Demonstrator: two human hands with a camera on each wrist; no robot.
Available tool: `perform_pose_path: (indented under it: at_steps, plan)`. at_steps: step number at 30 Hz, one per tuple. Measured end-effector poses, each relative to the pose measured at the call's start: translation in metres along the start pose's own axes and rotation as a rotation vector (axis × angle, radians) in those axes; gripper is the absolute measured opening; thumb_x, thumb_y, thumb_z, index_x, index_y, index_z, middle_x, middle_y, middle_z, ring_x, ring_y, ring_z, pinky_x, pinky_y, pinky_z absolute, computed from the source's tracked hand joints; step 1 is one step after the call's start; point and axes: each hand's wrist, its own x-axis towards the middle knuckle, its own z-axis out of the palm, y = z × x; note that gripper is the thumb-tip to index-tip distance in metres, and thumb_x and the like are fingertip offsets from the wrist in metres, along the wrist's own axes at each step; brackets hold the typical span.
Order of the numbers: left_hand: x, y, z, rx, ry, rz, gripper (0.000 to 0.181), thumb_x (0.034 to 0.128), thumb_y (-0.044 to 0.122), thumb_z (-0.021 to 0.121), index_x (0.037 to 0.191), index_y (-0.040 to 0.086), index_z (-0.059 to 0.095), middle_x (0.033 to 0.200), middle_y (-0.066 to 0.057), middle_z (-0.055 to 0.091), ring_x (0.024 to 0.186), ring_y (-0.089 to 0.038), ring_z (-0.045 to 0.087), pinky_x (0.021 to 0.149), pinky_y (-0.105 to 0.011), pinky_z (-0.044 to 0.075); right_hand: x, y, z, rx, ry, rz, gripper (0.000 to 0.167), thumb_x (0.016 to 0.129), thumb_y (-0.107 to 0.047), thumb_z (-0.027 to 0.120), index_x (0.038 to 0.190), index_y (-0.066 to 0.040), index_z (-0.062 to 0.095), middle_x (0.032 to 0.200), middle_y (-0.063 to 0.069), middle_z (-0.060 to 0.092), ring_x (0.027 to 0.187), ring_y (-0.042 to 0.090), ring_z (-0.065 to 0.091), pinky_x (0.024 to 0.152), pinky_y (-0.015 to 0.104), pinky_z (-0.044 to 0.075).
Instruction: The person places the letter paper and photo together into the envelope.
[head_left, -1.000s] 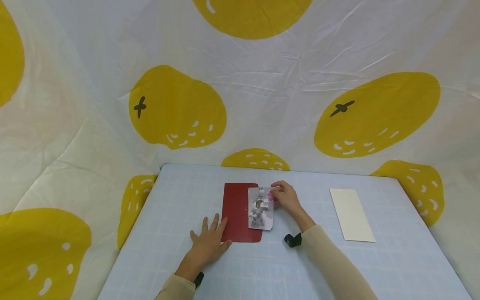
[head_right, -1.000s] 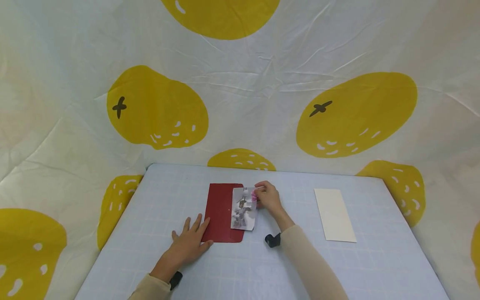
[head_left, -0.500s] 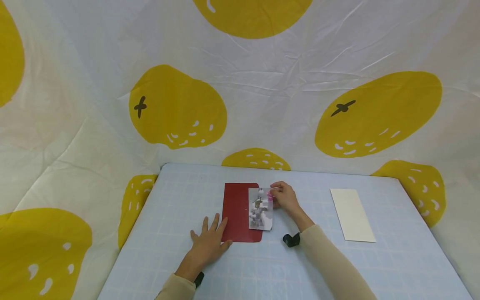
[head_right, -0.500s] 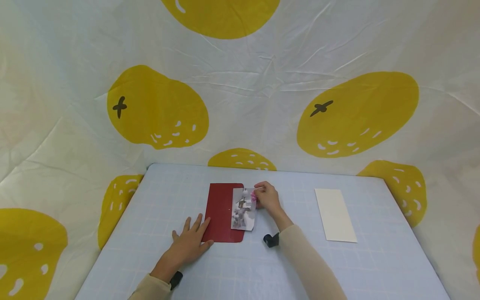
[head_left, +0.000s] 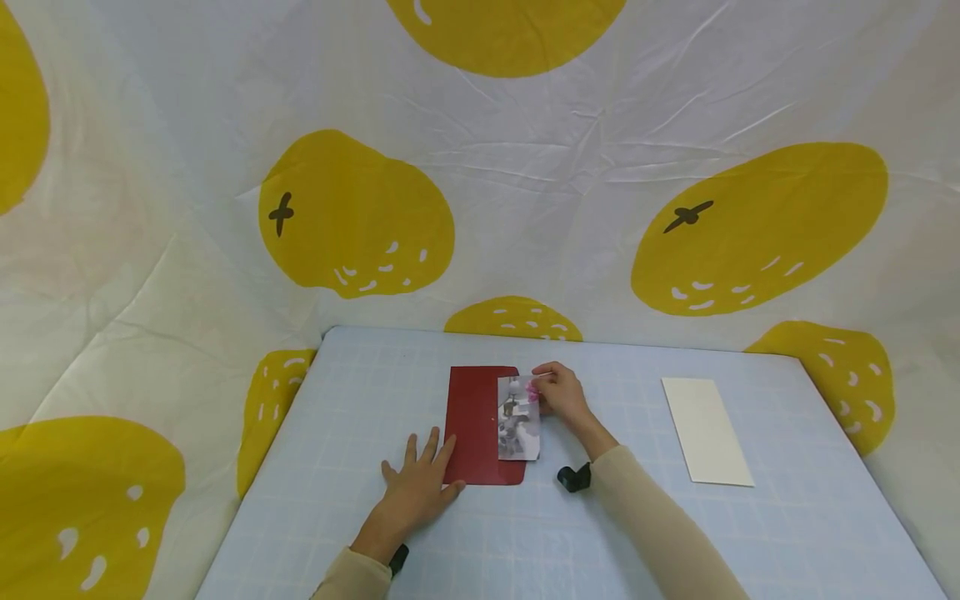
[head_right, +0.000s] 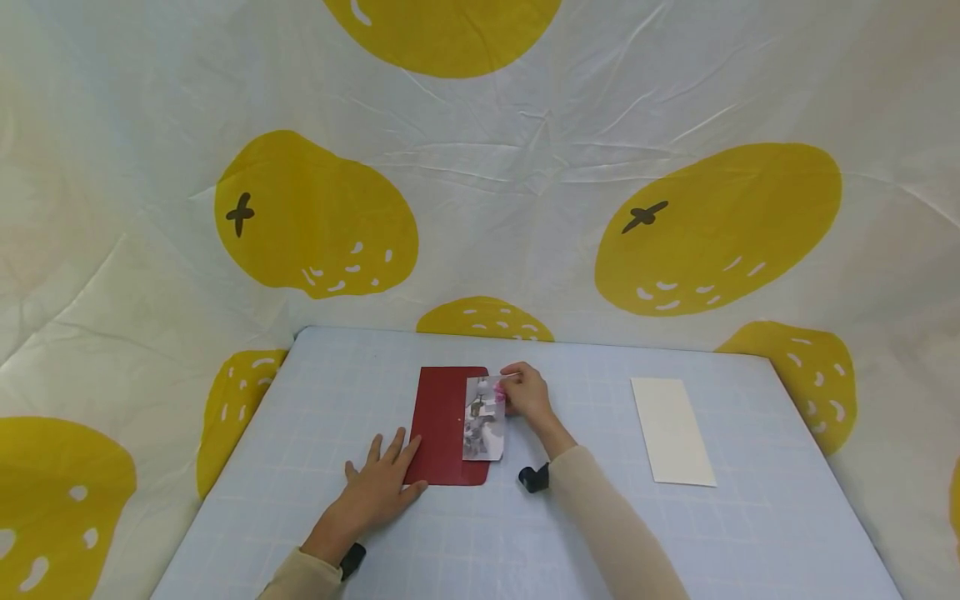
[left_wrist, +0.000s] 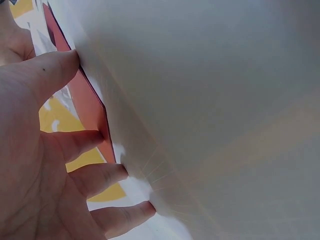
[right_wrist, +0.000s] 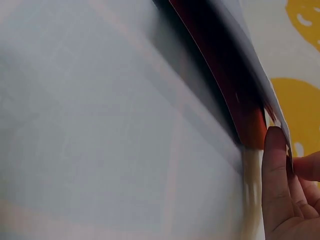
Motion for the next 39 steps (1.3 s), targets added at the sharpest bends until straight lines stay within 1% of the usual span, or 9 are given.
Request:
perform_pose_path:
  at_steps: [7, 13, 16, 22, 29, 32, 36, 39]
  plan:
    - [-0.001, 0.001, -0.001, 0.008, 0.009, 0.009, 0.078, 0.0922, 0.051, 0.065, 0.156, 0.017, 0.037, 0.161, -0.015, 0.029, 0.144, -0.049, 0.021, 0.093, -0.085, 0.022, 0.001, -0.003, 0.006, -0.023, -0.01, -0.025, 0.02, 0.096, -0.005, 0.062, 0.115, 0.001, 0.064, 0.097, 0.016, 0.07, 0.069, 0.021, 0.065, 0.056, 0.036, 0.058]
    - [0.0, 0.001, 0.0, 0.007, 0.008, 0.015, 0.077, 0.0927, 0.051, 0.064, 0.156, 0.017, 0.036, 0.161, -0.015, 0.029, 0.143, -0.049, 0.021, 0.093, -0.085, 0.022, 0.001, -0.002, 0.01, 0.0, -0.019, -0.061, 0.019, 0.094, -0.003, 0.061, 0.113, 0.004, 0.063, 0.092, 0.015, 0.07, 0.068, 0.021, 0.066, 0.054, 0.036, 0.058]
    - [0.0, 0.0, 0.001, 0.01, 0.01, 0.019, 0.077, 0.0927, 0.051, 0.064, 0.156, 0.017, 0.036, 0.161, -0.015, 0.029, 0.143, -0.049, 0.021, 0.092, -0.085, 0.022, 0.002, -0.002, 0.013, 0.01, -0.026, -0.054, 0.02, 0.094, -0.002, 0.061, 0.113, 0.004, 0.063, 0.092, 0.015, 0.07, 0.065, 0.021, 0.065, 0.053, 0.036, 0.058]
    - [0.002, -0.001, 0.003, 0.023, 0.013, 0.019, 0.078, 0.0921, 0.052, 0.065, 0.156, 0.017, 0.036, 0.161, -0.015, 0.029, 0.143, -0.049, 0.022, 0.092, -0.085, 0.023, -0.001, -0.007, 0.018, 0.013, -0.046, -0.012, 0.021, 0.095, -0.004, 0.063, 0.115, 0.001, 0.063, 0.095, 0.015, 0.069, 0.066, 0.022, 0.064, 0.056, 0.038, 0.059]
    - [0.002, -0.001, 0.004, 0.022, 0.009, 0.016, 0.078, 0.092, 0.052, 0.065, 0.156, 0.017, 0.036, 0.161, -0.015, 0.029, 0.143, -0.049, 0.021, 0.093, -0.085, 0.023, 0.0, -0.011, 0.024, 0.004, -0.058, -0.022, 0.021, 0.096, -0.004, 0.062, 0.116, 0.002, 0.062, 0.09, 0.014, 0.068, 0.065, 0.019, 0.063, 0.054, 0.036, 0.058]
    - [0.002, -0.001, 0.003, 0.021, 0.006, 0.012, 0.078, 0.0919, 0.052, 0.065, 0.156, 0.017, 0.036, 0.161, -0.015, 0.029, 0.143, -0.048, 0.021, 0.093, -0.084, 0.023, 0.001, -0.011, 0.026, 0.022, -0.068, -0.023, 0.02, 0.096, -0.004, 0.062, 0.115, 0.002, 0.062, 0.089, 0.014, 0.068, 0.064, 0.019, 0.062, 0.053, 0.037, 0.058]
    - [0.002, -0.001, 0.003, 0.024, 0.005, 0.009, 0.079, 0.0915, 0.052, 0.065, 0.156, 0.017, 0.036, 0.161, -0.015, 0.029, 0.143, -0.048, 0.021, 0.093, -0.084, 0.023, 0.0, -0.011, 0.029, 0.034, -0.078, -0.012, 0.019, 0.096, -0.004, 0.062, 0.114, 0.001, 0.062, 0.09, 0.013, 0.068, 0.064, 0.019, 0.062, 0.054, 0.037, 0.058]
    - [0.002, -0.001, 0.003, 0.024, 0.007, 0.009, 0.079, 0.0914, 0.052, 0.065, 0.155, 0.016, 0.037, 0.16, -0.015, 0.029, 0.143, -0.048, 0.021, 0.093, -0.084, 0.023, -0.001, -0.012, 0.031, 0.023, -0.08, -0.013, 0.02, 0.096, -0.004, 0.062, 0.114, 0.002, 0.062, 0.091, 0.014, 0.067, 0.064, 0.019, 0.063, 0.054, 0.037, 0.058]
